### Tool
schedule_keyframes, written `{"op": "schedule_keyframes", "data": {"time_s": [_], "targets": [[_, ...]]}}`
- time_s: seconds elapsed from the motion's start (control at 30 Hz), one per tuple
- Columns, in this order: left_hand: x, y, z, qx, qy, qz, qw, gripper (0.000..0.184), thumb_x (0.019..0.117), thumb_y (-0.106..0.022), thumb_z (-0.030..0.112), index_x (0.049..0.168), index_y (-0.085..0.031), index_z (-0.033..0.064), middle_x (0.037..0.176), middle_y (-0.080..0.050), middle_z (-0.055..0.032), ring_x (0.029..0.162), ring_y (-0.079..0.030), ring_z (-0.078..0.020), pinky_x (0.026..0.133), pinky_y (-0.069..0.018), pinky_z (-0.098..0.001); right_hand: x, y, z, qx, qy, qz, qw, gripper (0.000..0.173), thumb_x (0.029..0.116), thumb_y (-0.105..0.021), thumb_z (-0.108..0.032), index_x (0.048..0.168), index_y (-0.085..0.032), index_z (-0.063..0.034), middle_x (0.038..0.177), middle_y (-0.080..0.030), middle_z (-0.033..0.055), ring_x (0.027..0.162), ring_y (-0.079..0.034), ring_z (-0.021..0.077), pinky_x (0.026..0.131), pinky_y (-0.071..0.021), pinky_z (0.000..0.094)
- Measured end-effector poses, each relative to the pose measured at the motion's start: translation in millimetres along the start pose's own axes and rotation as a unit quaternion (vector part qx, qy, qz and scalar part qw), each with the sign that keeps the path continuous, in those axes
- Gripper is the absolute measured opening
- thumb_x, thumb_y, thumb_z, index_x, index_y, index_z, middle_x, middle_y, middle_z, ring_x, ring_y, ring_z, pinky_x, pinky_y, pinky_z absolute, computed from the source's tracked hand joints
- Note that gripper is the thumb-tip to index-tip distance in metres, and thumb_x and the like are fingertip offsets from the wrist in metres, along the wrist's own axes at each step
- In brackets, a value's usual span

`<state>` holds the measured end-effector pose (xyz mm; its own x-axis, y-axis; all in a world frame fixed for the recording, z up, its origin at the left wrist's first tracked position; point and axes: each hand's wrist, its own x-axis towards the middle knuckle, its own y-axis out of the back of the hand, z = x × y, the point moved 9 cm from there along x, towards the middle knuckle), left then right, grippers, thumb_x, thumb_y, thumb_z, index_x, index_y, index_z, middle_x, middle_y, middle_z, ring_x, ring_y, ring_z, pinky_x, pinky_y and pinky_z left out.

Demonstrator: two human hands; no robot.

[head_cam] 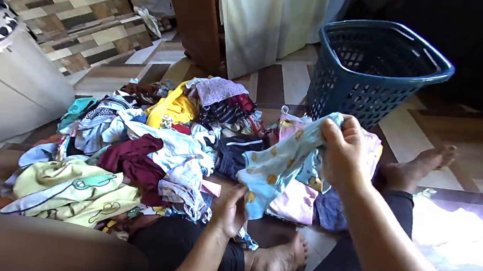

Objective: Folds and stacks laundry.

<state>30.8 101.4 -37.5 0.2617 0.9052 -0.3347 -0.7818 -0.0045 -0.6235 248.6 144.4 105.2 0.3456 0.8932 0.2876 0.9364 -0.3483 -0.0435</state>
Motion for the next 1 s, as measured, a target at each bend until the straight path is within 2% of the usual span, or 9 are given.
{"op": "schedule_keyframes", "data": {"time_s": [0.07, 0.13, 0.23, 0.33, 0.43, 0.7, 0.77, 0.9, 1.0], "targets": [[-2.8, -0.7, 7.7, -0.047, 0.005, 0.017, 0.999, 0.03, 0.1099, -0.031, 0.018, 0.111, -0.059, 0.0063, 0.092, -0.071, -0.007, 0.084, -0.071, -0.0158, 0.074, -0.0611, -0.0333, -8.5, 1.2, 8.3, -0.138, -0.001, -0.038, 0.99, 0.036, 0.1052, -0.055, -0.018, 0.134, -0.042, -0.0011, 0.093, -0.058, 0.0089, 0.071, -0.059, 0.0116, 0.067, -0.0544, 0.0331], [-4.3, -4.8, 13.3, -0.084, 0.013, 0.014, 0.996, 0.034, 0.1111, -0.029, 0.022, 0.106, -0.059, 0.0074, 0.088, -0.071, -0.007, 0.08, -0.072, -0.0158, 0.07, -0.0616, -0.032, -18.5, -5.5, 17.6, -0.204, 0.015, -0.089, 0.975, 0.042, 0.1023, -0.058, -0.013, 0.138, -0.042, 0.0028, 0.081, -0.056, 0.0099, 0.063, -0.055, 0.0147, 0.061, -0.0517, 0.0361], [-4.7, -8.9, 17.1, -0.111, 0.018, 0.001, 0.994, 0.038, 0.1116, -0.027, 0.025, 0.103, -0.06, 0.0075, 0.087, -0.071, -0.0076, 0.079, -0.072, -0.0173, 0.071, -0.0619, -0.0333, -44.3, -25.3, 32.6, -0.201, 0.024, -0.224, 0.953, 0.037, 0.0992, -0.063, -0.017, 0.129, -0.055, 0.0033, 0.078, -0.059, 0.0067, 0.064, -0.056, 0.0112, 0.063, -0.0519, 0.0331], [-6.9, -12.5, 19.8, -0.088, 0.0, 0.011, 0.996, 0.034, 0.112, -0.028, 0.022, 0.106, -0.057, 0.0065, 0.086, -0.07, -0.0072, 0.078, -0.072, -0.016, 0.073, -0.0617, -0.0319, -76.0, -47.3, 41.5, -0.205, 0.046, -0.332, 0.92, 0.051, 0.0932, -0.069, -0.042, 0.119, -0.065, 0.0011, 0.082, -0.066, 0.0089, 0.068, -0.06, 0.0115, 0.065, -0.0535, 0.0334], [-8.3, -12.2, 16.2, -0.055, -0.016, 0.035, 0.998, 0.03, 0.112, -0.031, 0.02, 0.108, -0.056, 0.0048, 0.085, -0.07, -0.0074, 0.076, -0.071, -0.0152, 0.072, -0.0614, -0.0306, -94.4, -59.8, 43.1, -0.24, 0.066, -0.335, 0.909, 0.057, 0.0901, -0.07, -0.05, 0.112, -0.067, 0.0021, 0.073, -0.064, 0.0111, 0.061, -0.059, 0.0185, 0.059, -0.0516, 0.0396], [-11.9, -14.6, 19.2, 0.049, -0.078, 0.024, 0.995, 0.023, 0.1098, -0.033, 0.01, 0.104, -0.054, 0.0039, 0.085, -0.068, -0.0054, 0.074, -0.069, -0.0133, 0.072, -0.0599, -0.0299, -100.1, -62.8, 49.5, -0.314, 0.046, -0.252, 0.914, 0.031, 0.0924, -0.057, -0.02, 0.108, -0.07, 0.0027, 0.072, -0.066, 0.0148, 0.064, -0.064, 0.0291, 0.061, -0.0519, 0.0502], [-12.6, -14.7, 21.9, 0.105, -0.128, 0.009, 0.986, 0.015, 0.106, -0.038, 0.003, 0.114, -0.051, 0.001, 0.093, -0.067, -0.0058, 0.08, -0.069, -0.0133, 0.075, -0.0607, -0.0313, -99.1, -63.6, 51.1, -0.32, 0.028, -0.254, 0.913, 0.029, 0.094, -0.055, -0.017, 0.108, -0.07, 0.004, 0.078, -0.068, 0.0178, 0.07, -0.067, 0.0332, 0.066, -0.0532, 0.054], [-15.5, -22.1, 34.6, 0.299, -0.301, -0.064, 0.903, 0.054, 0.092, -0.05, -0.007, 0.142, -0.032, -0.0154, 0.115, -0.065, -0.0159, 0.098, -0.069, -0.0126, 0.087, -0.0582, -0.0303, -90.2, -63.1, 46.5, -0.318, 0.021, -0.249, 0.915, 0.028, 0.096, -0.053, -0.015, 0.107, -0.07, 0.004, 0.078, -0.067, 0.0169, 0.07, -0.066, 0.031, 0.067, -0.053, 0.0521], [-21.9, -28.4, 47.2, 0.451, -0.422, -0.064, 0.784, 0.048, 0.0884, -0.058, -0.005, 0.134, -0.05, -0.0183, 0.116, -0.065, -0.0254, 0.097, -0.069, -0.0182, 0.084, -0.0585, -0.029, -83.6, -63.3, 39.6, -0.307, 0.062, -0.23, 0.921, 0.025, 0.095, -0.054, -0.019, 0.095, -0.07, 0.0005, 0.068, -0.061, 0.0095, 0.06, -0.059, 0.0215, 0.059, -0.0496, 0.0432]]}}
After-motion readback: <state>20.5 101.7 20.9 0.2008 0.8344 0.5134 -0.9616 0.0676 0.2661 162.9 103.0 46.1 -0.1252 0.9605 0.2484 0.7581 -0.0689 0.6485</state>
